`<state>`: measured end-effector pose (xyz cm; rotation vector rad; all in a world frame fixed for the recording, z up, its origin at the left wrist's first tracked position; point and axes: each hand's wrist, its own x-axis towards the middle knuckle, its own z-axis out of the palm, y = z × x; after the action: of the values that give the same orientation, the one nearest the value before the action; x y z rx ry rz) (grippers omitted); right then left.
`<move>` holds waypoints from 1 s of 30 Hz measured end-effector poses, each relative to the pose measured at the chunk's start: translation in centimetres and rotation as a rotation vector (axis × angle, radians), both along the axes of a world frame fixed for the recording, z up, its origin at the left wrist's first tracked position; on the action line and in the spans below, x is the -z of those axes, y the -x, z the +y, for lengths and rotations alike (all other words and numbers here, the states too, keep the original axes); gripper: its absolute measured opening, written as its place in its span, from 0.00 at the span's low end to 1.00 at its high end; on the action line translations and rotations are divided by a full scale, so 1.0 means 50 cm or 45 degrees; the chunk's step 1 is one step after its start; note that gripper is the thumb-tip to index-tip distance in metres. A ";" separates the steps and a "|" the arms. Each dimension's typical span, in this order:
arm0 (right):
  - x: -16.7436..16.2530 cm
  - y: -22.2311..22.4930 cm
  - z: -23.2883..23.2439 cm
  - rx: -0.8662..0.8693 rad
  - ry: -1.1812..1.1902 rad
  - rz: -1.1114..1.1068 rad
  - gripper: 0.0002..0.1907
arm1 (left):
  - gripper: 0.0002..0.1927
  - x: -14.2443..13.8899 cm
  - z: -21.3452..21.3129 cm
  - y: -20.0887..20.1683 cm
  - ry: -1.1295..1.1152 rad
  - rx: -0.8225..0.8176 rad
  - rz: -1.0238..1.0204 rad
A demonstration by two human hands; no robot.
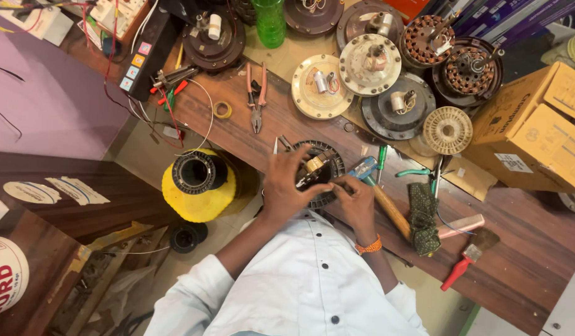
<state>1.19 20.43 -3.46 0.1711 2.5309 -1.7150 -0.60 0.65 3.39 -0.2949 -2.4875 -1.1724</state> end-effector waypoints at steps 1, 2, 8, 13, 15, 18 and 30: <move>0.004 0.001 0.004 -0.013 0.081 0.001 0.04 | 0.41 -0.001 0.010 -0.002 -0.001 -0.016 -0.023; 0.007 0.003 0.007 -0.029 0.162 0.005 0.04 | 0.39 0.002 0.018 0.001 -0.002 -0.034 -0.041; -0.030 0.052 0.023 -0.052 0.173 0.019 0.05 | 0.24 0.057 0.010 0.015 -0.119 -0.226 -0.125; -0.121 0.139 0.019 -0.447 -0.284 0.620 0.06 | 0.18 0.083 0.010 0.016 -0.154 -0.216 -0.064; -0.155 0.179 0.004 -0.626 -0.358 0.875 0.06 | 0.16 0.083 0.012 0.018 -0.177 -0.211 -0.047; -0.190 0.216 -0.027 -0.829 -0.465 0.892 0.04 | 0.16 0.079 0.008 0.018 -0.244 -0.171 -0.072; -0.260 0.336 -0.153 -1.320 -0.801 0.612 0.04 | 0.32 0.133 -0.005 0.027 -1.704 0.180 -0.553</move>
<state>-15.59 12.79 9.54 -1.3812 2.5295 -0.5805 -1.94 0.40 -3.25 0.1909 -1.3994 -2.7990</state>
